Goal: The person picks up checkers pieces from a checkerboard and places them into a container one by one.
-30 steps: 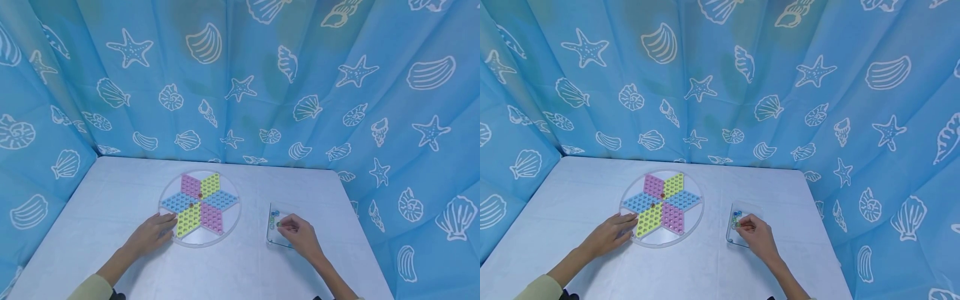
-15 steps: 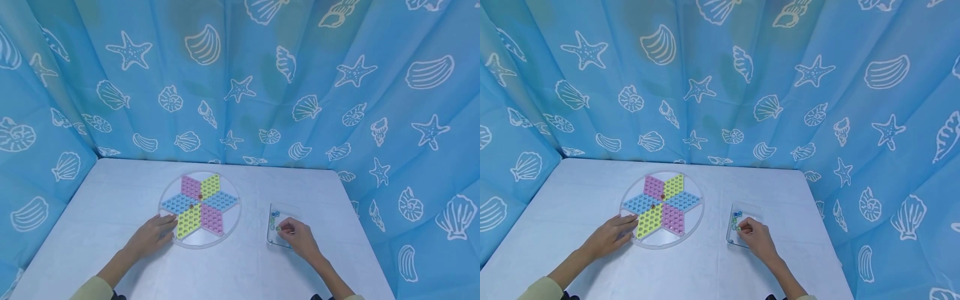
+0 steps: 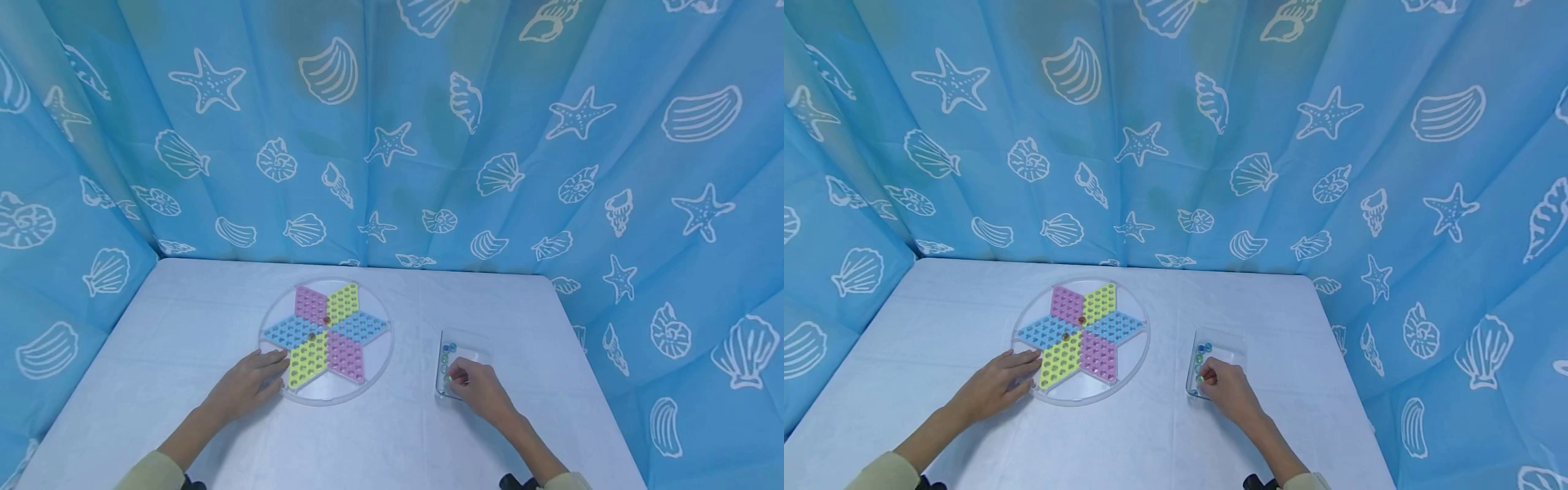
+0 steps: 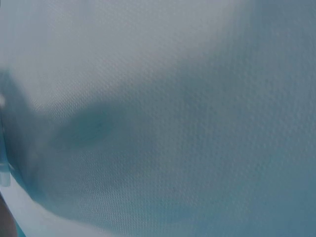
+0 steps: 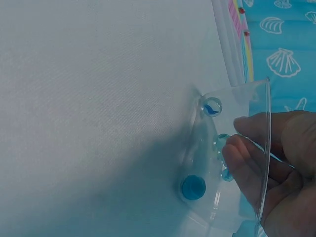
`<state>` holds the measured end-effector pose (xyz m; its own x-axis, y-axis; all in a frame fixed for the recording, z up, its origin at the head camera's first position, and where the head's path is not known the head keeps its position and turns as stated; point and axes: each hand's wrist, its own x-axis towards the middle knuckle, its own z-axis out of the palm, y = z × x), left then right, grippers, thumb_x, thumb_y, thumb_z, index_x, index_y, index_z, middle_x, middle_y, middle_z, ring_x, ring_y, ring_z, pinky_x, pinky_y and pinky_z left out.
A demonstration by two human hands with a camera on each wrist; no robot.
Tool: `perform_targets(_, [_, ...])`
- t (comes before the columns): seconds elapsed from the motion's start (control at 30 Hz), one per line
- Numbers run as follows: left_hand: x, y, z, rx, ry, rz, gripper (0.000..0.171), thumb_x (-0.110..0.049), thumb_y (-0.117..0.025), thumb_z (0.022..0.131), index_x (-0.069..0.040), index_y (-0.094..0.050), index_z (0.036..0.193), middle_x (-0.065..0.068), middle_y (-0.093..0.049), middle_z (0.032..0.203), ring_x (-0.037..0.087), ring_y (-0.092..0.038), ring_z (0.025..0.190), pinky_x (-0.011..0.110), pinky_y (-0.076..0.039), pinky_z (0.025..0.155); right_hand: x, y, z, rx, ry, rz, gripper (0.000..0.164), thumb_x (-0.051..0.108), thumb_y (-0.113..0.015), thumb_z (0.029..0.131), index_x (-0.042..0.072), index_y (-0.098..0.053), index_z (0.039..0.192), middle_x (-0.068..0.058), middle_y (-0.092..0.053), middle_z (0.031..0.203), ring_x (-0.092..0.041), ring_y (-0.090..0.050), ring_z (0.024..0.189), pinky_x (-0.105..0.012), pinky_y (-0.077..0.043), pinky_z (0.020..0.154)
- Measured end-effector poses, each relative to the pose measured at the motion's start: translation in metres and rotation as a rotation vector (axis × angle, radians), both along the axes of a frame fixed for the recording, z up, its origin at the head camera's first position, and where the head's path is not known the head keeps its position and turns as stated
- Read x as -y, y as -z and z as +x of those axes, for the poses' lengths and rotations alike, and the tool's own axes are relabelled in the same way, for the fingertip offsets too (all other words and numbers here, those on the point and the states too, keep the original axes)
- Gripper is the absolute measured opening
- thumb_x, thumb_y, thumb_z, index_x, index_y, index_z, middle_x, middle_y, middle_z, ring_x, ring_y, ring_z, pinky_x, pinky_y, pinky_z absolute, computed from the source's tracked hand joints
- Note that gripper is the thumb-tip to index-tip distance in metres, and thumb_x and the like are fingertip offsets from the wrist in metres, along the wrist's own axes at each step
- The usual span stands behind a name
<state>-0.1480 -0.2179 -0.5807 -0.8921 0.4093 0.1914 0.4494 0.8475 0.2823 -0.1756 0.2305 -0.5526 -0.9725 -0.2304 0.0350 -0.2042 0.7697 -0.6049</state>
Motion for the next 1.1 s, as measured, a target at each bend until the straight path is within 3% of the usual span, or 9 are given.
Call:
perform_targets(0.3, [0.0, 0.002, -0.001, 0.006, 0.0, -0.007, 0.038, -0.024, -0.065, 0.095, -0.003, -0.067, 0.126, 0.012, -0.06, 0.137, 0.03, -0.056, 0.127, 0.055, -0.035, 0.113, 0.005, 0.0, -0.004, -0.025, -0.044, 0.067, 0.017, -0.006, -0.076, 0.08, 0.009, -0.07, 0.086, 0.007, -0.064, 0.074, -0.007, -0.059, 0.069, -0.022, -0.054, 0.062])
perform_targets(0.7, [0.001, 0.003, 0.0, -0.04, 0.008, 0.006, 0.037, -0.022, -0.066, 0.093, -0.002, -0.068, 0.124, 0.013, -0.063, 0.133, 0.032, -0.057, 0.124, 0.057, -0.038, 0.109, 0.006, 0.007, -0.011, -0.025, -0.073, 0.074, 0.016, -0.006, -0.075, 0.079, 0.008, -0.069, 0.086, 0.003, -0.067, 0.078, -0.01, -0.062, 0.072, -0.026, -0.057, 0.065])
perform_targets(1.1, [0.003, 0.007, -0.004, -0.009, 0.008, -0.029, 0.039, -0.025, -0.066, 0.094, -0.004, -0.067, 0.127, 0.012, -0.061, 0.136, 0.03, -0.055, 0.127, 0.054, -0.035, 0.112, 0.007, 0.009, -0.012, 0.072, -0.051, 0.089, 0.013, -0.001, -0.075, 0.081, 0.009, -0.07, 0.088, 0.005, -0.065, 0.078, -0.011, -0.062, 0.074, -0.026, -0.056, 0.065])
